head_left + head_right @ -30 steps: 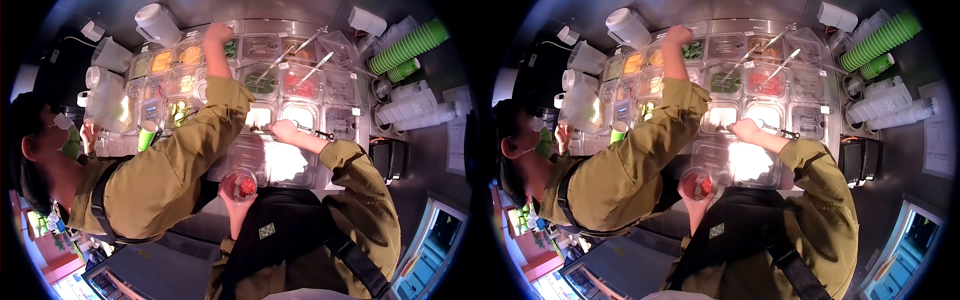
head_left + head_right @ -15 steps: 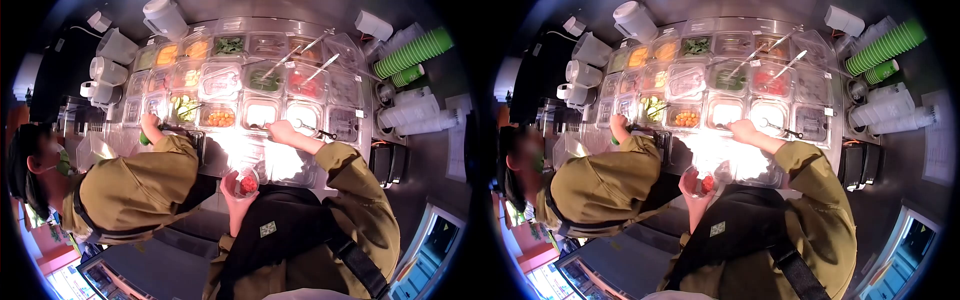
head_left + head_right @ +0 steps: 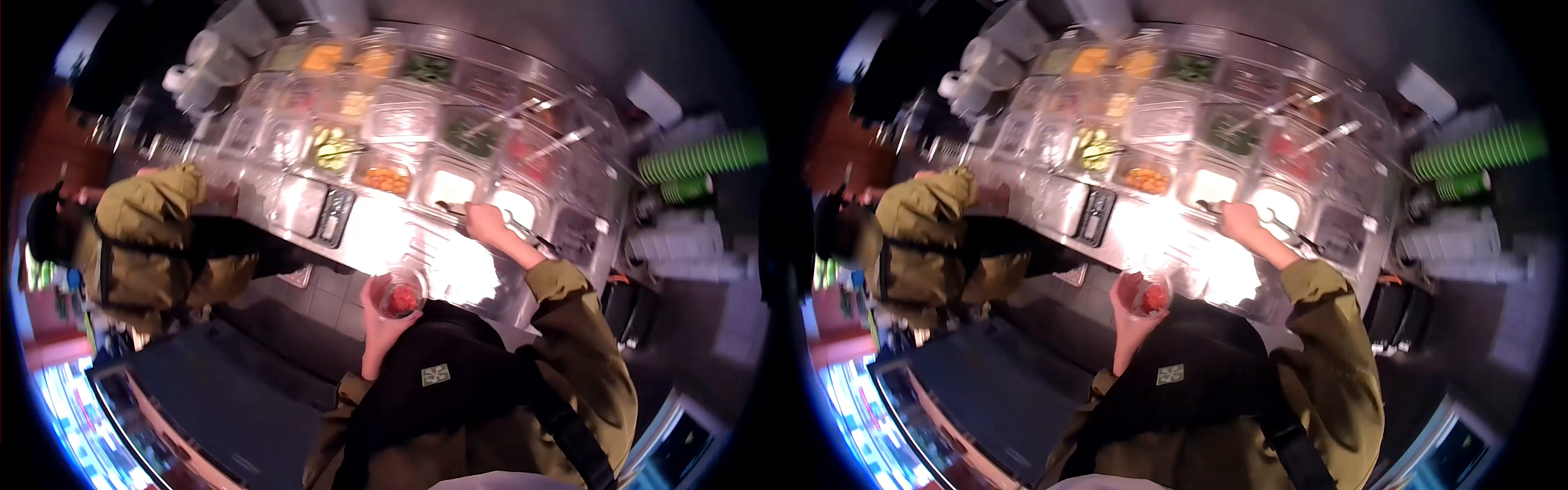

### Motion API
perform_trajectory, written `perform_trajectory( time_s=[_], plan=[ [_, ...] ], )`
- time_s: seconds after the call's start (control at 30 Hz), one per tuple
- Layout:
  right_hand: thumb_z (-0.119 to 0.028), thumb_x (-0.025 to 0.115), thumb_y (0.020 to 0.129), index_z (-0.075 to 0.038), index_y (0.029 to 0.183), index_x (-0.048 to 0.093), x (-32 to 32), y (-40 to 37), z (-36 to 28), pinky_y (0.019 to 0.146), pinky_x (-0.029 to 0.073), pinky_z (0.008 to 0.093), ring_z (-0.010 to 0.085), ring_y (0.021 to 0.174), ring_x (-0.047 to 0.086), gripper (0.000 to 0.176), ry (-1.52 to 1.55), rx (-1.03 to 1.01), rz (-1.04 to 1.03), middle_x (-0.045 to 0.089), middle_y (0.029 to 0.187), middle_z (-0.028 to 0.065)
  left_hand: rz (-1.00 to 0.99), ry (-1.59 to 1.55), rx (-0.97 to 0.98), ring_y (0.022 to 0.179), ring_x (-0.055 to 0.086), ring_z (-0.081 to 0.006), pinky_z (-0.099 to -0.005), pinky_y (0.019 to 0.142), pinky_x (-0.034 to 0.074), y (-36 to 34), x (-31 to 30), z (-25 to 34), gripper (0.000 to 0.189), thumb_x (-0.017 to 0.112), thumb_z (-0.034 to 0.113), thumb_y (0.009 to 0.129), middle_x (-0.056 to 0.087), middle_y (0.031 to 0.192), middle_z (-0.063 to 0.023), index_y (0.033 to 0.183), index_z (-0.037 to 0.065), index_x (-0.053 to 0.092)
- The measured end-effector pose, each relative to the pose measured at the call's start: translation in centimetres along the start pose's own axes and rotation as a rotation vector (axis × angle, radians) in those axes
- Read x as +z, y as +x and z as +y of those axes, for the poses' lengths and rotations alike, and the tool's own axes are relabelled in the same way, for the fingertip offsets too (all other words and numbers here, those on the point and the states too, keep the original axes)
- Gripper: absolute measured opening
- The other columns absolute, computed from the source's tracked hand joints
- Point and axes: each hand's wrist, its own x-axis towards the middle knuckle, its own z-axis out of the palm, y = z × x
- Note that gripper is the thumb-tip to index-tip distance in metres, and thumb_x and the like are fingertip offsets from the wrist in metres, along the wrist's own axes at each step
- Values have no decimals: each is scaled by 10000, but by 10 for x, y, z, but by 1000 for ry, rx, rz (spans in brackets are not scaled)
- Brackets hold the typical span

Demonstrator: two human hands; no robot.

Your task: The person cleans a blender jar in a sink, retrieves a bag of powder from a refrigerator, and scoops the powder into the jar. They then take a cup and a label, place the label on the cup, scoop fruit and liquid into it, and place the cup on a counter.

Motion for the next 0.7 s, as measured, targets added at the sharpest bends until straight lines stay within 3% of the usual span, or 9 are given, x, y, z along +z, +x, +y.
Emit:
perform_trajectory(
  time_s=[0.13,0.2,0.33,0.53,0.6,0.63,0.7],
  plan=[
    [-122,544,679,7,880,588,18,14,-1,655,473,444,345,763,605,243,-28,215,-19,615,776,185,-40,74,9,1189,399,-248,-392,982,367,11,-20,8,1019,844,94,525,371,1286,-139,1319,63,206],
    [-116,562,690,8,920,570,20,8,-6,738,439,437,334,873,543,261,-189,150,242,560,918,181,7,67,23,1180,410,-245,-390,978,371,18,-38,13,1013,845,107,526,382,1278,-135,1317,61,213],
    [-81,592,685,16,951,525,-7,40,-72,805,382,424,323,935,459,290,4,-72,501,467,987,185,117,52,56,1160,432,-241,-387,968,381,51,-89,12,1003,847,132,527,408,1255,-124,1312,55,228],
    [-88,555,717,-8,910,537,18,215,-248,776,401,425,333,896,487,210,301,-364,502,513,896,160,188,27,105,1186,407,-252,-393,998,345,156,-219,19,1027,833,52,499,401,1272,-145,1316,33,211],
    [-70,568,709,-19,911,546,34,288,-321,799,404,422,329,906,496,210,388,-382,469,514,935,163,169,86,214,1199,397,-263,-402,1008,332,199,-278,11,1049,833,49,493,392,1287,-150,1328,34,198],
    [-76,571,711,-18,910,549,48,329,-360,799,404,423,328,908,493,208,379,-365,502,516,934,160,179,-8,173,1203,394,-271,-408,1012,325,222,-306,6,1055,838,56,483,391,1290,-156,1325,22,203],
    [-89,576,716,-14,907,556,77,410,-412,799,405,424,326,913,489,205,312,-359,526,519,933,155,140,209,280,1162,435,-262,-392,982,363,270,-367,17,1012,844,71,482,408,1269,-162,1298,-1,249]
  ],
)
